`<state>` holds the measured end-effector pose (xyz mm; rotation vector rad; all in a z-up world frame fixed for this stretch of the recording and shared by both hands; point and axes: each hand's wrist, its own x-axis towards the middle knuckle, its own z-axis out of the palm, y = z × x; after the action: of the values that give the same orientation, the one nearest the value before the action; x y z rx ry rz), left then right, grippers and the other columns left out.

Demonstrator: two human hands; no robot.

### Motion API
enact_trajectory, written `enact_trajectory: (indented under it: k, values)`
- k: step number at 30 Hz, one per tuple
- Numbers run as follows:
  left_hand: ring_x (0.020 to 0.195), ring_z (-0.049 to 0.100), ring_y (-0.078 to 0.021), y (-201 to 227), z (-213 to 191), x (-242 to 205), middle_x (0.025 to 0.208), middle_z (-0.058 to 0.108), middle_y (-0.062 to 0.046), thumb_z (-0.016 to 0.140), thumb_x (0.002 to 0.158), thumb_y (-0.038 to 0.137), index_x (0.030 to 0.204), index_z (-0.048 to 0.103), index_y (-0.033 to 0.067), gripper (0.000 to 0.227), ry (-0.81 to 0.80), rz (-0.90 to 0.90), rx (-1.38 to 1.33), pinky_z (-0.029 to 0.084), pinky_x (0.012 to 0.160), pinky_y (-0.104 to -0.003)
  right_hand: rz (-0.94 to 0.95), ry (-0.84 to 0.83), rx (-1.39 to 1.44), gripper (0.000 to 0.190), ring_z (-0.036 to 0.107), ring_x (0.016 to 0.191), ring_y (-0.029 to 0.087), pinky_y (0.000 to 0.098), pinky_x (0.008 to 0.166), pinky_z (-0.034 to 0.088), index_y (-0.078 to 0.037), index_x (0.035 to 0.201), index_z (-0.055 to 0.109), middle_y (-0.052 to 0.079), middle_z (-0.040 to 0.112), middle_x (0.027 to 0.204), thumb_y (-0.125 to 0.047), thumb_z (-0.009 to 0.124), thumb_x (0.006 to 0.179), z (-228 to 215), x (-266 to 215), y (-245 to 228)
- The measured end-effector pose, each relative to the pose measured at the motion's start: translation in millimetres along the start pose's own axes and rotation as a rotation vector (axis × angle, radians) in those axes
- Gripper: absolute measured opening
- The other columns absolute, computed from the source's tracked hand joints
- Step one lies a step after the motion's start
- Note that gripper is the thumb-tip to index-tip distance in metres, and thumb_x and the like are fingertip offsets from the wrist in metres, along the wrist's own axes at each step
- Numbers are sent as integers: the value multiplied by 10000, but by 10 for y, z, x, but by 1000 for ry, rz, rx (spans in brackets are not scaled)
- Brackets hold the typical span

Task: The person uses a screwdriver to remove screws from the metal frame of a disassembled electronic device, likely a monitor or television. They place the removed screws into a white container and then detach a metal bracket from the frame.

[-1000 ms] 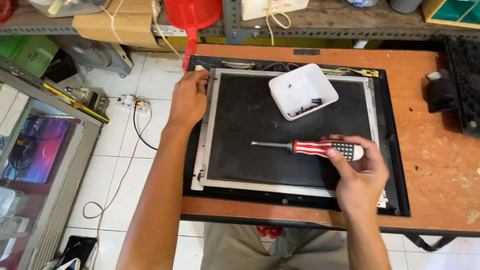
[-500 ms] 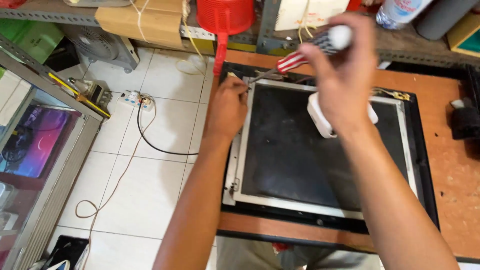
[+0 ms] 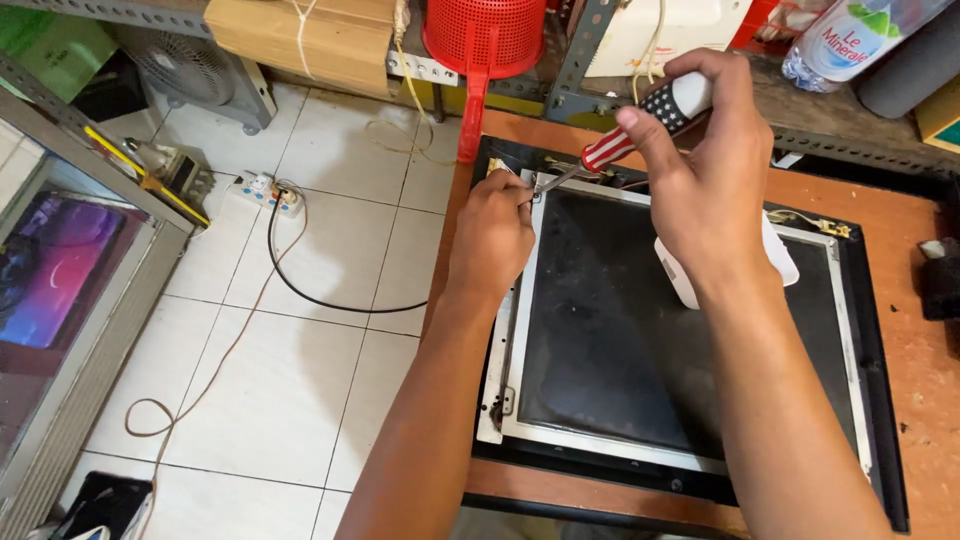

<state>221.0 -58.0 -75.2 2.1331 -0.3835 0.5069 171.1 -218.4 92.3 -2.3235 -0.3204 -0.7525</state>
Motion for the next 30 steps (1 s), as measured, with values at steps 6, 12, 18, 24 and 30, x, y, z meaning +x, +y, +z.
enact_trajectory:
  k: [6,12,18,24,30]
  values:
    - [888,705,-243,-17,-1,-2,1038,677,-45,604,870,-41,970,803,6,228,4,33,27,606,722,-394,30,-4,9,322,360,712,151,312,643,299,-80,1257,536,24,408,843,-94,805,1080,4,8,-13]
    - [862,709,-256,-27,-5,0,1047,678,-69,594,878,-45,1013,796,-21,244,3,54,2,608,737,-391,19,-9,25,319,365,711,148,309,653,305,-72,1253,543,28,453,865,-73,805,1071,-4,27,-1]
    - [855,712,-258,25,-49,4,1032,685,-69,616,881,-49,1002,797,-23,219,13,65,22,612,729,-401,12,-6,31,315,372,743,156,316,679,302,-70,1249,543,27,477,883,-75,805,1074,3,46,22]
    - [877,710,-256,45,-69,4,1040,685,-72,632,871,-54,1008,795,-18,215,7,55,47,610,717,-412,2,-18,40,314,393,714,149,314,656,321,-63,1248,535,46,538,940,-46,798,1076,-14,56,18]
    - [904,716,-260,77,-99,13,1070,691,-76,623,874,-56,1008,790,-17,218,-32,9,27,607,754,-419,11,-22,45,327,405,682,141,310,638,332,-69,1245,531,43,539,938,-40,805,1069,-19,60,45]
